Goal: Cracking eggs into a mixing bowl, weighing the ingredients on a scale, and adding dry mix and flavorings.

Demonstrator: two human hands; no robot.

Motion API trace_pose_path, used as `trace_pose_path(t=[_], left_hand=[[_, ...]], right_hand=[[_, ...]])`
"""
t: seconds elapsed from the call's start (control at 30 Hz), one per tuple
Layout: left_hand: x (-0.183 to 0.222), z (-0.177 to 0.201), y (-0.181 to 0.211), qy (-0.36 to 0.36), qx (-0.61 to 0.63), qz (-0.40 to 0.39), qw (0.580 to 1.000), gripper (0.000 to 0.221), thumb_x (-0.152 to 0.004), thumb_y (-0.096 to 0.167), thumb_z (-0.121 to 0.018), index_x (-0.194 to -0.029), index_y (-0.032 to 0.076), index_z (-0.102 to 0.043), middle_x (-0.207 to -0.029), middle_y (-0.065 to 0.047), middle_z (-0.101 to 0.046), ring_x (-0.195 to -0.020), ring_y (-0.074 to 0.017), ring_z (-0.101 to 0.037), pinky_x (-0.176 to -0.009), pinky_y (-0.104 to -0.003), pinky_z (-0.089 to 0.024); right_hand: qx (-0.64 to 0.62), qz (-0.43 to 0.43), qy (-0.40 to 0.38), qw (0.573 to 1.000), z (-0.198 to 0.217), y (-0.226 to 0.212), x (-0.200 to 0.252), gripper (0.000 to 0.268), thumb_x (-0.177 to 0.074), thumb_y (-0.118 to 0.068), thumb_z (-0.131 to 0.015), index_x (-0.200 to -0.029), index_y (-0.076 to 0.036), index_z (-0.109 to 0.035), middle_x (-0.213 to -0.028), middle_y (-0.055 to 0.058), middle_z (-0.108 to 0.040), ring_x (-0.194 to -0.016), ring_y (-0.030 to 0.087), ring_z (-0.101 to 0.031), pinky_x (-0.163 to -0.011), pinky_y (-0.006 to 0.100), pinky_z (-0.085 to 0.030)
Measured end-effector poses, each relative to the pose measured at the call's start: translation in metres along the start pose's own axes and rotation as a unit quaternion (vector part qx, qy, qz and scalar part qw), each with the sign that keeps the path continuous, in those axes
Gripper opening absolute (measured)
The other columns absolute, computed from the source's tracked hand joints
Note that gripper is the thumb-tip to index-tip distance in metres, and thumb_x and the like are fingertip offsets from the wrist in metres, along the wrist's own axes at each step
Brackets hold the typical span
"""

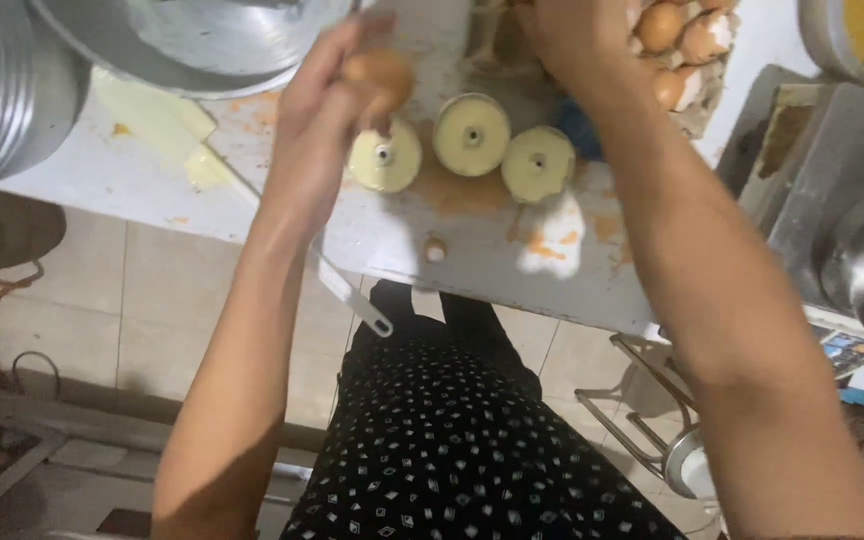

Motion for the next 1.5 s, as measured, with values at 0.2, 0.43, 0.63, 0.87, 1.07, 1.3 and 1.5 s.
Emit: trace_pose_path(t=[0.2, 0.43, 0.63, 0.87, 1.07, 1.3, 1.5], left_hand=[[0.066, 0.038, -0.02, 0.091, 0.126, 0.14, 0.978, 0.058, -0.075, 0.008, -0.048, -0.133, 0.0, -0.045, -0.084, -0.01, -0.052, -0.077, -0.0122, -0.049, -0.069, -0.026, -0.04], [0.094, 0.03, -0.042, 0.027, 0.103, 0.138, 0.985, 0.032, -0.091, 0.016, -0.054, -0.12, 0.001, -0.05, -0.081, -0.007, -0.056, -0.051, -0.0136, -0.043, -0.05, -0.025, -0.038], [0.093, 0.025, -0.054, 0.124, -0.041, 0.225, 0.965, 0.011, -0.072, 0.011, -0.05, -0.072, 0.008, -0.06, -0.1, -0.004, -0.056, -0.086, -0.015, -0.048, -0.067, -0.028, -0.033], [0.084, 0.011, -0.06, 0.104, 0.081, 0.106, 0.986, 0.031, -0.1, 0.032, -0.047, -0.114, 0.005, -0.052, -0.088, -0.006, -0.049, -0.069, -0.0125, -0.045, -0.054, -0.022, -0.034], [0.091, -0.086, 0.0, 0.047, -0.046, 0.028, 0.997, 0.032, -0.094, 0.023, -0.046, -0.119, 0.004, -0.048, -0.087, -0.019, -0.053, -0.051, -0.0181, -0.04, -0.05, -0.024, -0.028], [0.096, -0.264, 0.027, -0.127, -0.256, 0.001, 0.958, 0.037, -0.087, 0.029, -0.053, -0.119, 0.01, -0.057, -0.122, -0.005, -0.061, -0.111, -0.0169, -0.055, -0.094, -0.03, -0.043], [0.089, -0.388, 0.078, -0.229, -0.311, -0.331, 0.861, 0.036, -0.094, 0.02, -0.054, -0.123, -0.001, -0.047, -0.116, -0.016, -0.055, -0.109, -0.0299, -0.051, -0.094, -0.038, -0.04]], right_hand=[[-0.026, -0.029, -0.048, 0.998, 0.08, -0.029, -0.005, 0.036, -0.075, -0.028, -0.062, -0.106, -0.013, -0.056, -0.103, 0.016, -0.056, -0.065, 0.046, -0.059, -0.039, 0.052, -0.048], [0.13, 0.076, 0.05, 0.987, 0.059, -0.029, -0.009, 0.037, -0.076, -0.025, -0.061, -0.109, -0.011, -0.059, -0.102, 0.01, -0.057, -0.078, 0.027, -0.058, -0.064, 0.033, -0.045], [-0.359, -0.118, 0.324, 0.867, 0.06, -0.027, 0.015, 0.025, -0.079, -0.018, -0.061, -0.101, -0.007, -0.056, -0.092, 0.013, -0.06, -0.085, 0.028, -0.058, -0.078, 0.039, -0.045], [-0.871, -0.289, 0.113, 0.381, 0.129, -0.07, 0.123, 0.032, -0.087, -0.047, -0.057, -0.09, -0.016, -0.06, -0.063, -0.004, -0.051, -0.05, 0.007, -0.044, -0.045, 0.022, -0.034], [-0.812, -0.185, -0.049, 0.551, 0.18, -0.047, 0.276, 0.024, -0.091, -0.015, -0.06, -0.111, -0.005, -0.051, -0.084, 0.001, -0.053, -0.066, 0.008, -0.045, -0.054, 0.022, -0.04], [-0.675, -0.188, 0.06, 0.711, 0.298, 0.088, 0.435, 0.047, -0.095, -0.037, -0.047, -0.129, -0.005, -0.047, -0.124, 0.01, -0.057, -0.116, 0.022, -0.055, -0.098, 0.036, -0.044], [-0.261, -0.215, 0.214, 0.916, 0.299, 0.231, 0.466, 0.039, -0.094, -0.022, -0.054, -0.123, 0.003, -0.048, -0.114, 0.02, -0.055, -0.099, 0.028, -0.056, -0.086, 0.035, -0.051]])
Point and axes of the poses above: each hand's wrist, its own x-axis away from the middle knuckle, its own z-axis out of the back of the hand, y = z × x, the point moved 2 cm from there along -x, towards the middle knuckle
